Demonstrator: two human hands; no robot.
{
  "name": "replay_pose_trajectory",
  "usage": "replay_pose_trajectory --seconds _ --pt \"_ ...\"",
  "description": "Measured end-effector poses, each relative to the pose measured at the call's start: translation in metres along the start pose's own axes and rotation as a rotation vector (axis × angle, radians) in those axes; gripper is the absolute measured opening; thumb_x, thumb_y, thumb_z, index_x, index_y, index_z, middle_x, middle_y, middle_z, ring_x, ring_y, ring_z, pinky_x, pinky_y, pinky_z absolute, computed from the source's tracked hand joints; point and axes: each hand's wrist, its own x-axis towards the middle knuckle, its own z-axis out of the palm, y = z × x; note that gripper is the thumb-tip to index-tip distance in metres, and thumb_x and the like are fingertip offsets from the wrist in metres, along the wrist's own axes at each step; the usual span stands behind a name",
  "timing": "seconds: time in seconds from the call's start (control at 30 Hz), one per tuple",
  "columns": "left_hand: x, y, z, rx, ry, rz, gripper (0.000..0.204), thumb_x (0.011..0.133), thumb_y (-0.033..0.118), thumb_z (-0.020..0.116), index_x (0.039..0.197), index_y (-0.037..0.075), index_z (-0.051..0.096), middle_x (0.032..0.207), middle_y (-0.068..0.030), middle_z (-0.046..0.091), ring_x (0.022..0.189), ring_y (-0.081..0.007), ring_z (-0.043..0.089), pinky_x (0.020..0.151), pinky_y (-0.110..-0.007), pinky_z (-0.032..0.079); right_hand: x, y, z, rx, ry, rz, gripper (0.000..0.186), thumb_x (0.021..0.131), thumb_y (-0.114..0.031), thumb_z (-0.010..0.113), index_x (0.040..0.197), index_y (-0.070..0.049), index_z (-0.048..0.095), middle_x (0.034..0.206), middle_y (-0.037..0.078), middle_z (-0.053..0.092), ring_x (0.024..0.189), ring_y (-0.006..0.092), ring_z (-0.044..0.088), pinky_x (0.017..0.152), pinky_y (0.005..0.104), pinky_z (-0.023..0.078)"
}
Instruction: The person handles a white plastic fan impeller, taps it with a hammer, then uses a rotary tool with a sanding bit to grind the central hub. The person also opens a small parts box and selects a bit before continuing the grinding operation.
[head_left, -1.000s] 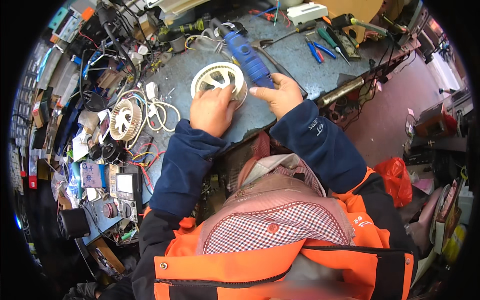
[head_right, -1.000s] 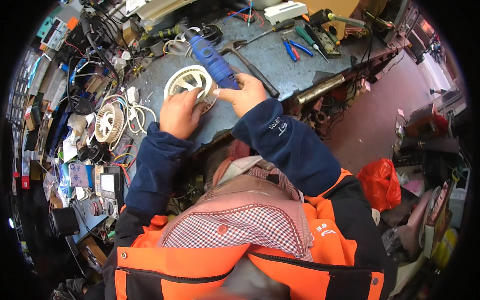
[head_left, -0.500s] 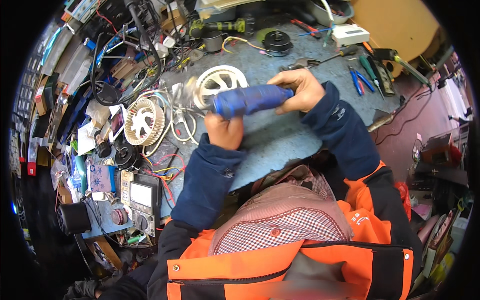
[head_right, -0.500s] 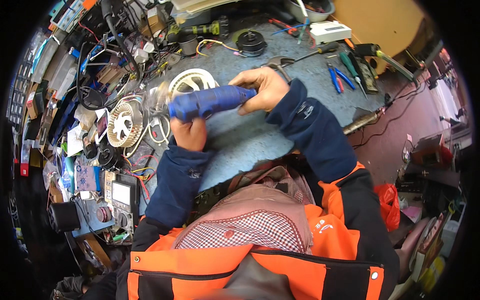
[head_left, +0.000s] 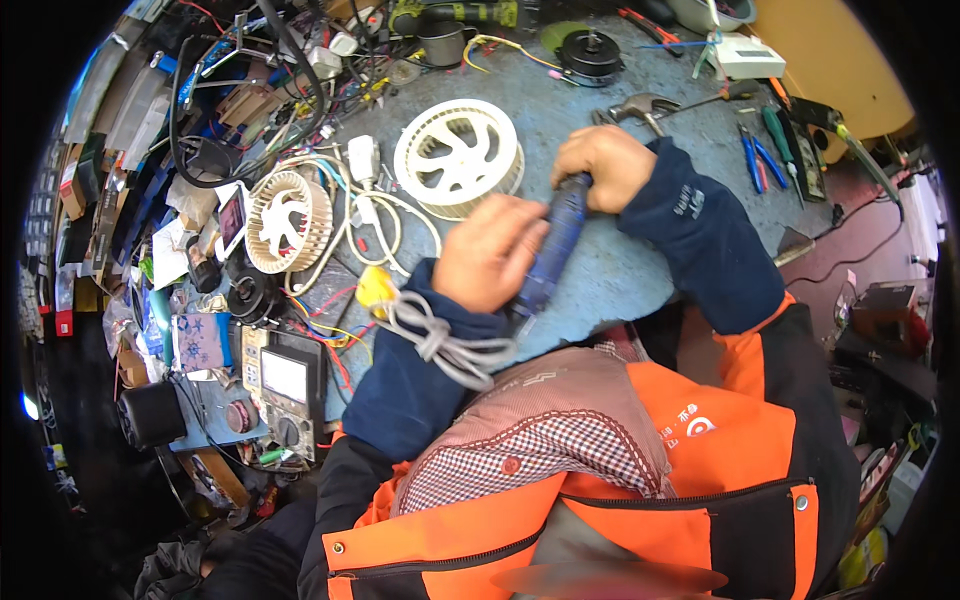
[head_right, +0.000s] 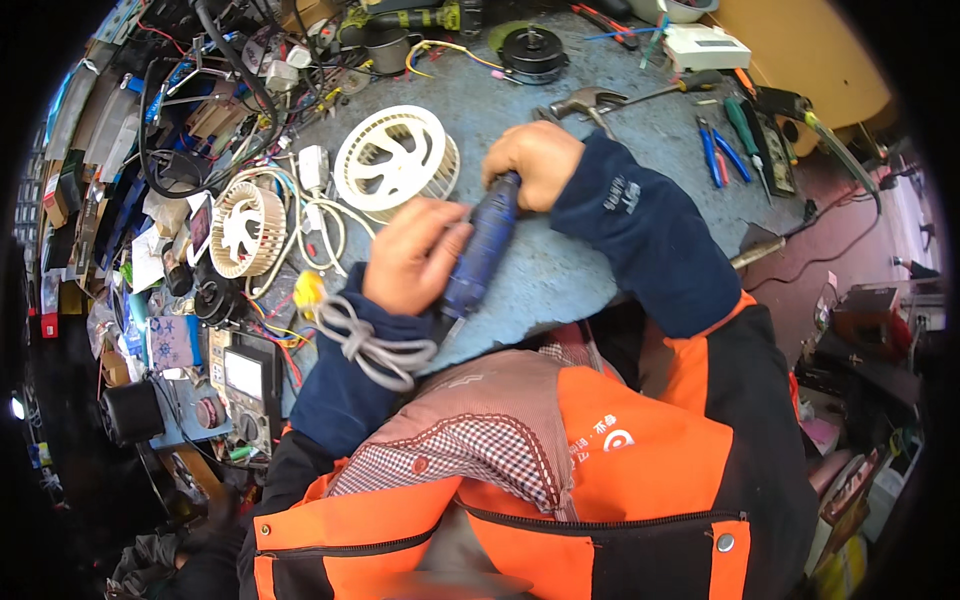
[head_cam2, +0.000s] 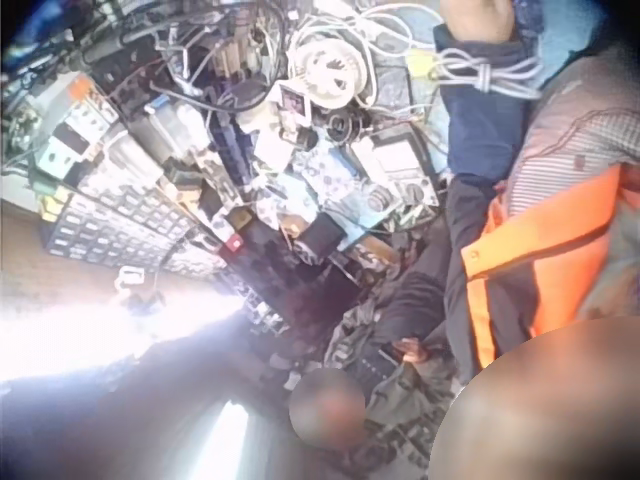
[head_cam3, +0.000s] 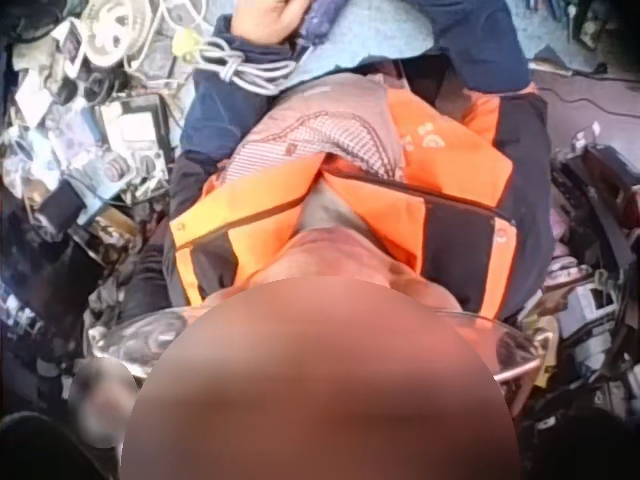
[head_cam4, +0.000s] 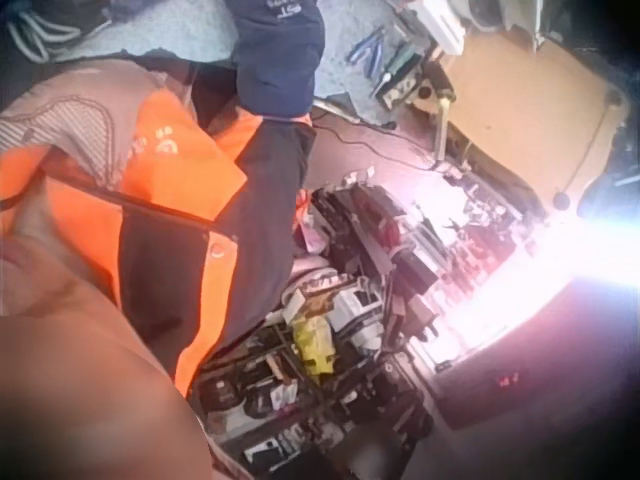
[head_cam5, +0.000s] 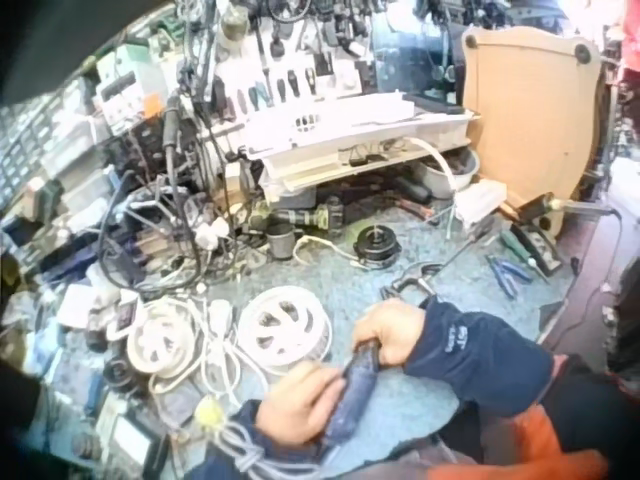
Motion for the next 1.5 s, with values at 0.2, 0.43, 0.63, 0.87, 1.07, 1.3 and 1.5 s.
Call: replay_pose_trajectory --seconds 0.2,0.43,0.63,0.87,1.07,1.3,1.5 --pt "-0.005 0.015 -0.013 0.458 -0.114 0.146 0.023 0.094 0.019 0.078 0.114 0.008 0.074 0.087 -0.0093 0.066 0.077 -0.0308 0.069 0.069 -0.044 0.054 0.001 0.018 -0.013 0.376 -0.283 0.222 0.051 0.075 -0.001 0.089 0.124 -0.004 0.075 0.105 0.012 0.08 0.096 0.0219 0.074 0.088 0.0371 0.059" --pt "-0.015 0.03 -0.07 0.999 -0.459 0.345 0.037 0.091 0.023 0.071 0.125 0.008 0.07 0.096 -0.0041 0.065 0.082 -0.0209 0.065 0.074 -0.038 0.048 0.003 0.035 -0.034 0.399 -0.35 0.206 0.048 0.08 0.003 0.086 0.127 0.001 0.074 0.109 0.012 0.08 0.101 0.0192 0.073 0.095 0.0349 0.059" --pt "0.027 0.063 -0.103 0.34 -0.354 -0.321 0.031 0.099 0.017 0.075 0.125 0.0 0.072 0.105 -0.0164 0.075 0.096 -0.0358 0.075 0.083 -0.042 0.06 -0.008 0.04 -0.027 0.564 -0.211 0.168 0.045 0.081 0.005 0.084 0.124 0.001 0.074 0.108 0.009 0.078 0.102 0.0177 0.072 0.094 0.0328 0.059" --pt "0.058 0.013 0.018 -0.05 -0.423 -0.452 0.068 0.096 0.033 0.083 0.144 -0.007 0.057 0.116 -0.0231 0.074 0.111 -0.0316 0.074 0.096 -0.039 0.057 -0.017 0.019 -0.039 0.63 -0.033 0.078 0.037 0.077 0.011 0.079 0.111 -0.001 0.076 0.105 0.01 0.076 0.098 0.0188 0.073 0.088 0.0349 0.06" --pt "0.063 0.002 0.014 -0.806 -0.538 -0.881 0.043 0.092 0.014 0.087 0.124 0.002 0.061 0.102 0.0003 0.065 0.095 -0.0079 0.061 0.081 -0.027 0.05 -0.018 0.014 -0.032 0.437 0.068 -0.07 0.04 0.075 0.012 0.074 0.112 -0.003 0.073 0.102 0.014 0.071 0.094 0.0299 0.073 0.086 0.0394 0.06" --pt "0.051 0.018 0.022 -0.185 -0.32 -0.641 0.059 0.087 0.026 0.091 0.124 -0.003 0.056 0.104 -0.0138 0.066 0.096 -0.0209 0.062 0.089 -0.039 0.053 -0.022 0.015 -0.037 1.018 0.022 0.14 0.046 0.096 0.001 0.072 0.14 -0.003 0.065 0.126 0.006 0.068 0.1 0.0125 0.066 0.092 0.0315 0.056" --pt "0.051 0.008 0.026 -0.788 -0.352 -0.84 0.04 0.111 0.038 0.065 0.127 0.001 0.063 0.104 -0.0046 0.068 0.093 -0.0115 0.063 0.085 -0.029 0.054 -0.016 0.018 -0.041 0.852 -0.053 0.432 0.034 0.107 -0.034 0.072 0.118 -0.002 0.073 0.091 0.004 0.071 0.077 0.0112 0.063 0.07 0.0299 0.053"
